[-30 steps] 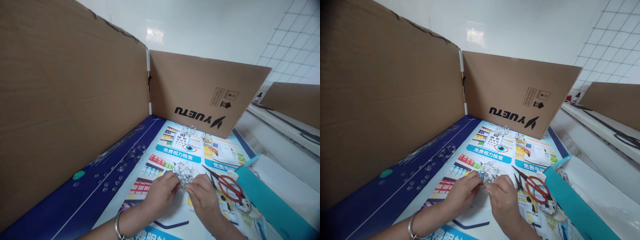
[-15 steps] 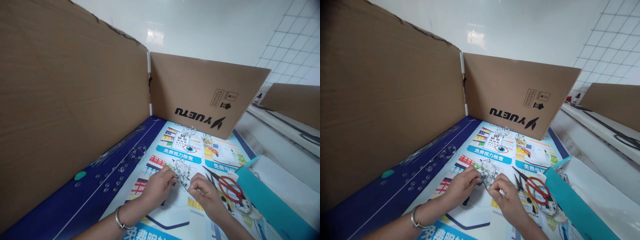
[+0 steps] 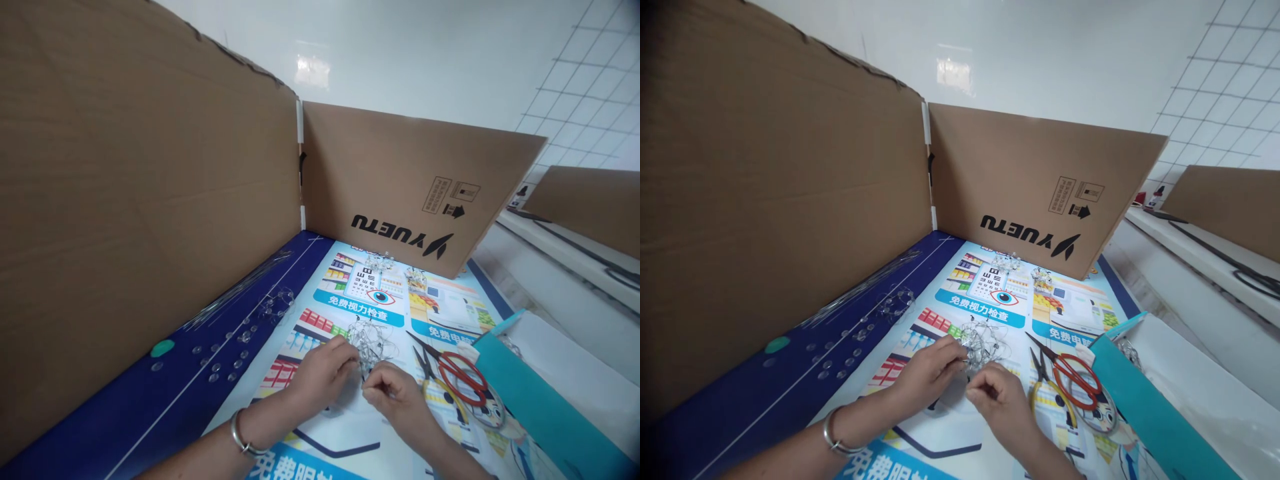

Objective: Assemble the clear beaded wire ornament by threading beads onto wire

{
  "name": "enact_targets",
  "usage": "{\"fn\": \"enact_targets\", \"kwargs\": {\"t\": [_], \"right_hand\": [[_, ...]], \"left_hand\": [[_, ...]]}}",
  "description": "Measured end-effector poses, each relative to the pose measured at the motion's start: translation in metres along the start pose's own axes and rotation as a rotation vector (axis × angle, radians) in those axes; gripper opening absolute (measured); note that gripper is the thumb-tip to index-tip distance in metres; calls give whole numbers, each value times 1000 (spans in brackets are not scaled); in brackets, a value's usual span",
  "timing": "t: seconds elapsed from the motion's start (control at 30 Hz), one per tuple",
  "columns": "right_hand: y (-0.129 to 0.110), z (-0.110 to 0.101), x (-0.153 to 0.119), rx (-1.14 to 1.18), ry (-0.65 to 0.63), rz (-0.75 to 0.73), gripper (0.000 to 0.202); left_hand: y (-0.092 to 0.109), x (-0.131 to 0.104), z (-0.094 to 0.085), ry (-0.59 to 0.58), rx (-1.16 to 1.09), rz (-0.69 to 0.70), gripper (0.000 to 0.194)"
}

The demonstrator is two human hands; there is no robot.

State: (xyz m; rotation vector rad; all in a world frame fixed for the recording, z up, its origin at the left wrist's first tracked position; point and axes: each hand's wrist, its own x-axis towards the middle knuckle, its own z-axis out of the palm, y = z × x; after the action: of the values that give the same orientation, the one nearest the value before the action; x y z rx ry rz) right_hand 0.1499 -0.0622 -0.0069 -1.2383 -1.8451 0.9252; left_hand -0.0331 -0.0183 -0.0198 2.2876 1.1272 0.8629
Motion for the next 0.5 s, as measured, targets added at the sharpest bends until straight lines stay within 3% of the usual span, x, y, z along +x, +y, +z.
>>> {"fn": "enact_targets", "kwargs": {"t": [0.3, 0.5], "right_hand": [[6, 7, -3, -109, 109, 40, 9], [12, 10, -3, -165, 184, -139, 11]], "left_hand": [[6, -3, 1, -118, -236, -38, 21], [8, -1, 2, -168, -427, -110, 17]]}}
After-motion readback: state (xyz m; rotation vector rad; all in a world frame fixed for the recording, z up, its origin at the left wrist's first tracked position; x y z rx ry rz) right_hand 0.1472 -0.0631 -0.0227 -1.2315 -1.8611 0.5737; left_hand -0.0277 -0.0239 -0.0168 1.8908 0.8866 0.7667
